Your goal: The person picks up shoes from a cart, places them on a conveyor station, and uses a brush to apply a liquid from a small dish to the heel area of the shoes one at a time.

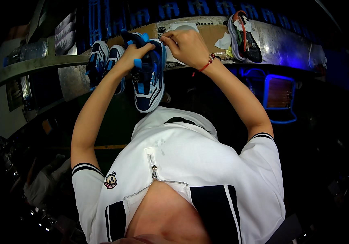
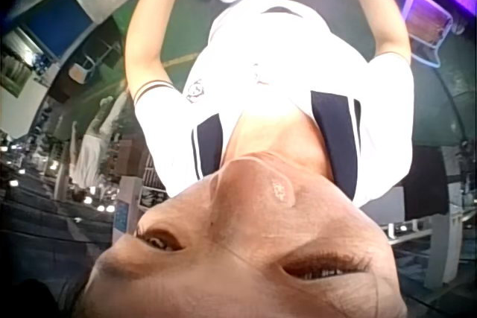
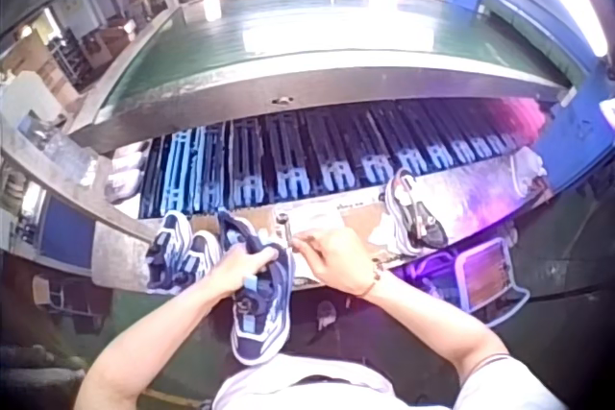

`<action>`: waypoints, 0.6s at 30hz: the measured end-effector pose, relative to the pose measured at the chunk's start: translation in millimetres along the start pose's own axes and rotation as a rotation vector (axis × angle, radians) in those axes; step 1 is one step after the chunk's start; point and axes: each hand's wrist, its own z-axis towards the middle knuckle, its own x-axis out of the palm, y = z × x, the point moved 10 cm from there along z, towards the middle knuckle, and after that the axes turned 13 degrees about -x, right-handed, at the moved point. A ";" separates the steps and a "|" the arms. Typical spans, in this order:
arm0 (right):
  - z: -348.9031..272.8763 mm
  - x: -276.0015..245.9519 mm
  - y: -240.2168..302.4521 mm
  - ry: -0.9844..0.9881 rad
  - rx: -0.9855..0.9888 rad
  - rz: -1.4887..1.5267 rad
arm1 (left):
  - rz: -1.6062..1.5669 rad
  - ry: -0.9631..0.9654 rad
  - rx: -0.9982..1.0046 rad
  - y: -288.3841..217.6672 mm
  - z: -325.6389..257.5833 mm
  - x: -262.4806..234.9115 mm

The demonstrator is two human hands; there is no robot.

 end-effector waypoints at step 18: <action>-51.5 50.8 -147.1 0.044 0.346 -0.122 | -0.158 0.054 -0.123 15.5 -4.9 2.6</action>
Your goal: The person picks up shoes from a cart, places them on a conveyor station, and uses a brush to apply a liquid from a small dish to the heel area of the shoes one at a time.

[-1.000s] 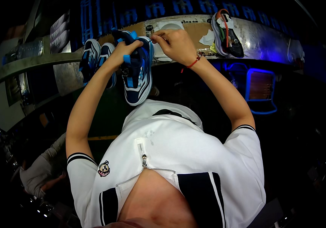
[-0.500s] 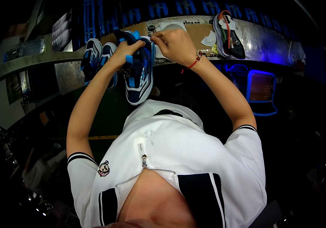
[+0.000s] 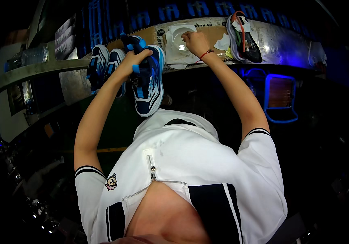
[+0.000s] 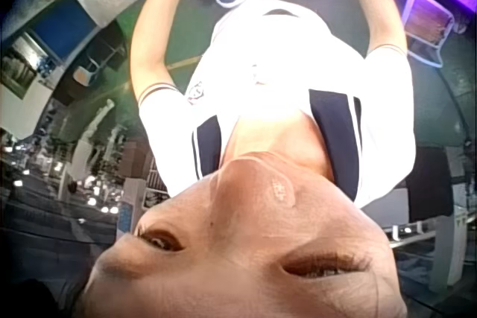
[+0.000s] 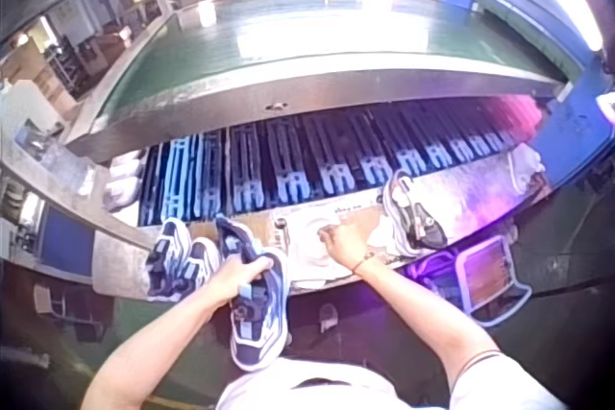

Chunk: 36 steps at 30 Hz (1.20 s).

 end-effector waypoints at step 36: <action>-2.8 -93.1 170.9 -0.068 -0.540 0.121 | -0.051 0.023 0.114 -24.0 -24.7 5.7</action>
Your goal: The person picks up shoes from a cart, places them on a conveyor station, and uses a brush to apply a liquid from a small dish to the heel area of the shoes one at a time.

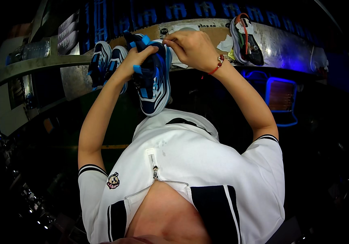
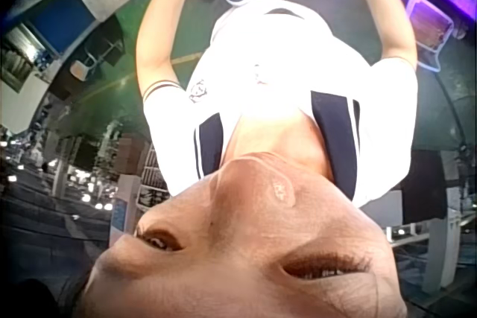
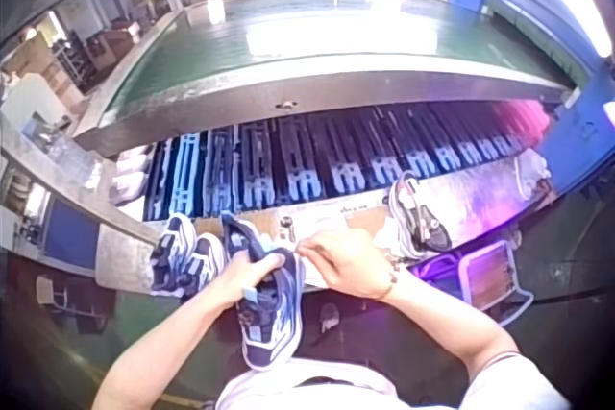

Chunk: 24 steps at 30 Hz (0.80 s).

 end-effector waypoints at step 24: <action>-90.3 64.8 -158.6 0.101 0.539 -0.075 | -0.113 0.050 -0.126 15.7 1.1 -2.2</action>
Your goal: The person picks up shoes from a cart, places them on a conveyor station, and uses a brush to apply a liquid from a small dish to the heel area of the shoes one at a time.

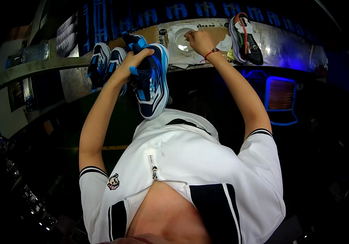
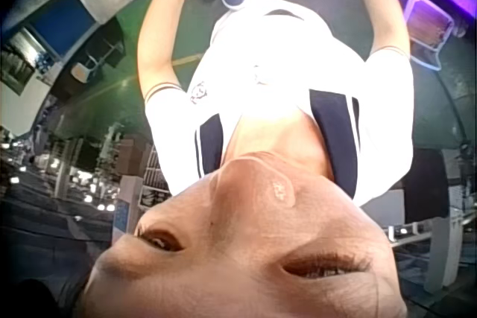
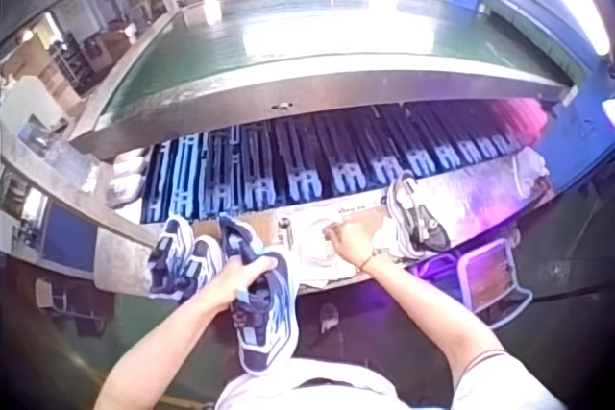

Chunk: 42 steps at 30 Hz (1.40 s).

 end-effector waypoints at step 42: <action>-17.5 -87.5 187.0 -0.047 -0.596 0.038 | 0.143 -0.025 0.134 -19.8 -21.2 16.6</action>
